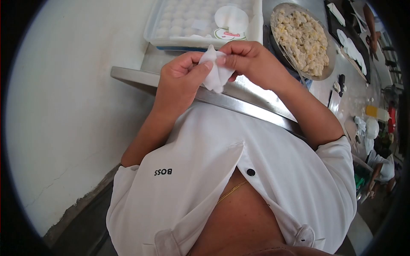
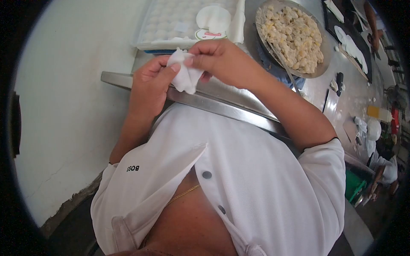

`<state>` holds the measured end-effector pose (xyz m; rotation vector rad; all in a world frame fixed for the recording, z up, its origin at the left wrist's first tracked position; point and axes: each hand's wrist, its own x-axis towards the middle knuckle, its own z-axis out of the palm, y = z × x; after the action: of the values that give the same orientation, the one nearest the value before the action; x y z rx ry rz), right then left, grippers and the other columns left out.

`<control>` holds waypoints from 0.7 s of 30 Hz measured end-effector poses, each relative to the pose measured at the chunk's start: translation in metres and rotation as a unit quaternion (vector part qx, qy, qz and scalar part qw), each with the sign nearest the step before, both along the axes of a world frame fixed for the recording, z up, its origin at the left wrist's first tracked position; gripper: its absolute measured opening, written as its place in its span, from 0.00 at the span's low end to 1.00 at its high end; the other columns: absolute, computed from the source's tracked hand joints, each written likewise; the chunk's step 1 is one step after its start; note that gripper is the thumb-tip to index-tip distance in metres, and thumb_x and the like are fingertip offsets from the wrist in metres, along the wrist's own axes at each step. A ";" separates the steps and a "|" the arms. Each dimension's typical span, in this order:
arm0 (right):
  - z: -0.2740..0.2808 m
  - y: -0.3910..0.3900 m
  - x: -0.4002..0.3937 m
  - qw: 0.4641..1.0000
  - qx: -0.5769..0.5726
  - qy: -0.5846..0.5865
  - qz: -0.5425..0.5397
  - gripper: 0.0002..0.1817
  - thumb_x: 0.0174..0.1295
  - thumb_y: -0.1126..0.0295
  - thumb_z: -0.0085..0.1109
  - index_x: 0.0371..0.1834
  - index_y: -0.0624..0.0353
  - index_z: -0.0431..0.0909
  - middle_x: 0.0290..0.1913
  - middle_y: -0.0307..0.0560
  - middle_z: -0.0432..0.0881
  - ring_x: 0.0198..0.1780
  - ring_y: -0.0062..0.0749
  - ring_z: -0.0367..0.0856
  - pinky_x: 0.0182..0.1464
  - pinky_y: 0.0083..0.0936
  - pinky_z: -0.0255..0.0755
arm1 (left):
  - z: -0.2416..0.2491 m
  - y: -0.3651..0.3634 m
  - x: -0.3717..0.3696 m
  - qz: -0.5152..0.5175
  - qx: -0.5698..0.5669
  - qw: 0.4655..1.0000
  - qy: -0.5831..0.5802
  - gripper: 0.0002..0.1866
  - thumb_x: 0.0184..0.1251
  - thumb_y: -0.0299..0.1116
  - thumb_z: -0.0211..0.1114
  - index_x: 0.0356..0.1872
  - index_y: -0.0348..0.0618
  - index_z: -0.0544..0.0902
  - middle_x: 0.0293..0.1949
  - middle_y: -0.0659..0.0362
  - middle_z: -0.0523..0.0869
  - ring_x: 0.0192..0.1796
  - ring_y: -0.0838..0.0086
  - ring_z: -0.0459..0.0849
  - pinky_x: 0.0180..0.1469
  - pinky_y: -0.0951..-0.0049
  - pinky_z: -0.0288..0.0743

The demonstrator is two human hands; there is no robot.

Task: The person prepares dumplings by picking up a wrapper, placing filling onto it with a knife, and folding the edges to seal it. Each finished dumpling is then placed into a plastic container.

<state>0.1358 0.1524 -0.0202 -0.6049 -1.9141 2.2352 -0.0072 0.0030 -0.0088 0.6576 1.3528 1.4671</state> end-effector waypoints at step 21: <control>0.013 -0.008 0.005 0.987 0.156 0.035 -0.009 0.11 0.68 0.69 0.55 0.46 0.67 0.80 0.34 0.40 0.81 0.35 0.22 0.76 0.40 0.22 0.72 | -0.003 0.007 -0.001 -0.012 0.021 0.999 0.025 0.12 0.70 0.27 0.64 0.50 0.32 0.77 0.41 0.59 0.84 0.43 0.80 0.82 0.47 0.80 0.76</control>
<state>0.1413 0.1445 -0.0077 -0.4867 -2.1496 1.8623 -0.0081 0.0101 -0.0116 0.7392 1.3510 1.4726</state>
